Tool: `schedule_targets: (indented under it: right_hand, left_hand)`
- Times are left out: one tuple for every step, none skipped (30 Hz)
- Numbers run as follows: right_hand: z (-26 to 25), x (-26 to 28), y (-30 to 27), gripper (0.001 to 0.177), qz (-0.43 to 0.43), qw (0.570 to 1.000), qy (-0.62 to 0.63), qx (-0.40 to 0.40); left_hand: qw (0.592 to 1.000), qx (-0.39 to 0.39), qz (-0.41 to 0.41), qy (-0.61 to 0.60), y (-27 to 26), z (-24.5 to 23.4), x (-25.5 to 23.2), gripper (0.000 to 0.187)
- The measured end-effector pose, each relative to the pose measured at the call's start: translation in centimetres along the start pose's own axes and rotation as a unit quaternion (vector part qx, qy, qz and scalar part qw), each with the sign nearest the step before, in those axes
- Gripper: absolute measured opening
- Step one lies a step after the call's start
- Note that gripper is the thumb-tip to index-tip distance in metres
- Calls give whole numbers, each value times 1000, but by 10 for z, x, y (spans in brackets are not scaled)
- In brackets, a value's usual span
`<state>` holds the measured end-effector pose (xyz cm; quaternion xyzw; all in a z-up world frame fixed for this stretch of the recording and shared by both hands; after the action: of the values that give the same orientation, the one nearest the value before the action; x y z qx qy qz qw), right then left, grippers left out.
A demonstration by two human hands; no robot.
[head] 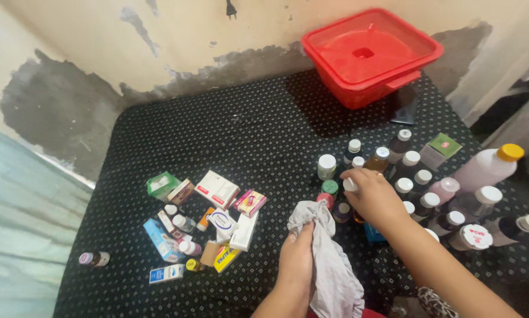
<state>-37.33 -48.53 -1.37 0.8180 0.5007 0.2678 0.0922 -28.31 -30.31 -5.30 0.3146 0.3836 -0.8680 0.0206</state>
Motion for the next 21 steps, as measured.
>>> schedule_targets:
  right_hand:
    - [7,-3,-2,37,1,1000,-21,23]
    - [11,-4,-5,37,2,999,-41,28]
    - [14,-4,-7,36,3,997,-63,33]
    - [17,-4,-9,36,4,996,-85,38]
    - [19,-4,-9,35,7,994,-97,49]
    - [19,-5,-9,34,10,992,-109,61]
    - [20,-6,-8,34,12,990,-122,72]
    - [20,-6,-8,32,26,988,-122,89]
    - [20,-6,-9,31,40,986,-123,105]
    - [20,-5,-9,29,54,983,-124,122]
    - [18,-2,-8,29,55,984,-121,117]
    - [17,0,-8,29,55,985,-119,112]
    - [16,3,-7,29,57,986,-118,107]
    - [14,7,-7,29,59,987,-110,98]
    - [13,12,-7,29,60,989,-103,87]
    - [12,18,-6,29,62,991,-96,76]
    - [12,24,-4,29,58,992,-91,66]
    - [12,32,-1,29,54,993,-87,56]
    - [13,40,2,29,49,994,-83,47]
    - [15,48,5,29,54,994,-78,53]
    - [19,58,9,30,57,994,-72,59]
  left_hand:
    - [1000,-12,8,7,0,-3,1,34]
    - [999,-24,16,14,1,-5,1,35]
    - [999,-34,23,21,1,-7,2,35]
    - [999,-36,21,18,1,-8,2,35]
    - [999,-39,19,15,1,-8,3,35]
    - [999,-41,17,11,-1,-8,3,35]
    - [999,-41,11,6,-3,-7,3,34]
    - [999,-42,5,0,-5,-7,4,34]
    - [999,-42,0,-5,-8,-8,4,34]
    - [999,-41,4,-8,-9,-8,2,33]
    - [999,-40,7,-10,-9,-8,1,33]
    - [999,-40,11,-11,-10,-10,0,33]
    - [999,-34,6,-12,-12,-13,-1,33]
    - [1000,-28,1,-13,-13,-16,-2,33]
    - [1000,-21,-4,-14,-15,-19,-3,33]
    - [1000,-22,-2,-13,-18,-23,-6,32]
    - [1000,-23,2,-12,-21,-27,-11,32]
    - [1000,-24,5,-10,-24,-32,-16,31]
    - [1000,-17,16,-17,-28,-37,-22,29]
    - [999,-10,26,-24,-32,-42,-29,28]
    - [999,-4,37,-31,-36,-49,-35,27]
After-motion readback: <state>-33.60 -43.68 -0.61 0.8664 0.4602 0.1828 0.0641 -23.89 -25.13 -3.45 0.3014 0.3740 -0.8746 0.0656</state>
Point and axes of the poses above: each hand's wrist, its own y-axis towards the middle knuckle, its own z-axis out of the palm, x = y × z, the point moved 4 cm from there along y, towards the middle knuckle, and after that the axes turned 12 degrees about -z, right-handed, at the moved point
